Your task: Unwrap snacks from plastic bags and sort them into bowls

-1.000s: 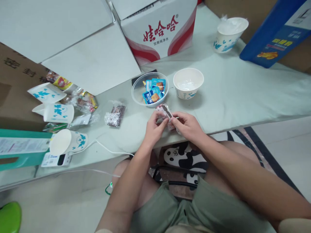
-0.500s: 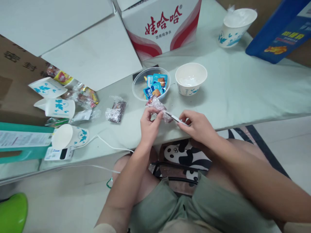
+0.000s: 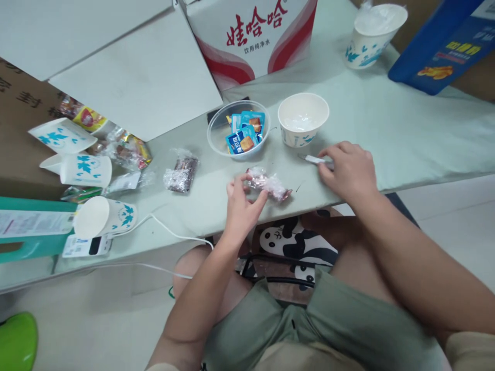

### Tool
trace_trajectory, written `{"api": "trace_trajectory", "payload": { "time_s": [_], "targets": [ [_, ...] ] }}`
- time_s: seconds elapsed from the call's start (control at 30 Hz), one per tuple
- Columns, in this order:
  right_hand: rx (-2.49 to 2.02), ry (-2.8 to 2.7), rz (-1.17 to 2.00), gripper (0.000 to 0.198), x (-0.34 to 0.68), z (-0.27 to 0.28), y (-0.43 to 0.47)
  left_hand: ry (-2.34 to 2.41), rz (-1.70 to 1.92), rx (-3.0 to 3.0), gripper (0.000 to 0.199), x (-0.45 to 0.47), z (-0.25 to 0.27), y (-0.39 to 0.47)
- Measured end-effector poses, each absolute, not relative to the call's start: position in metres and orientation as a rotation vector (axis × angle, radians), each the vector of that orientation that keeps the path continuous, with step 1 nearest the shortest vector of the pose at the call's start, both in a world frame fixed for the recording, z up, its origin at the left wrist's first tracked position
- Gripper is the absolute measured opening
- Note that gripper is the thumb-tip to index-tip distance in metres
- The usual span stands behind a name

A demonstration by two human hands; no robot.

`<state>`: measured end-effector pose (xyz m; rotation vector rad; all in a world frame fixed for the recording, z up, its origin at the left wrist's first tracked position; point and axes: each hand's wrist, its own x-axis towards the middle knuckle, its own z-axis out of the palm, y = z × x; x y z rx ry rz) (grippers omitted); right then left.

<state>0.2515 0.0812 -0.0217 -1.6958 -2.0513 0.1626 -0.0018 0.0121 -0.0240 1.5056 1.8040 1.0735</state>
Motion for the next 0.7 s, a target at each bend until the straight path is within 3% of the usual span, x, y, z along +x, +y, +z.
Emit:
{"api": "trace_trajectory", "payload": {
  "time_s": [0.13, 0.23, 0.33, 0.57, 0.7],
  "targets": [
    [-1.233, -2.158, 0.447, 0.035, 0.218, -0.014, 0.059, 1.830, 1.066, 1.637, 0.055, -0.017, -0.017, 0.025],
    [-0.955, -2.298, 0.602, 0.052, 0.190, -0.016, 0.042, 1.741, 1.022, 1.675, 0.041, -0.023, -0.015, 0.034],
    [-0.937, -2.370, 0.623, 0.050, 0.180, -0.020, 0.039, 1.790, 1.025, 1.596, 0.013, -0.028, -0.012, 0.038],
    [-1.100, -2.206, 0.596, 0.023, 0.225, -0.019, 0.066, 1.827, 1.100, 1.321, 0.012, -0.065, -0.014, 0.048],
    [-1.468, -2.043, 0.397, 0.023, 0.241, -0.015, 0.070, 1.921, 0.964, 1.277, 0.008, -0.079, -0.015, 0.048]
  ]
}}
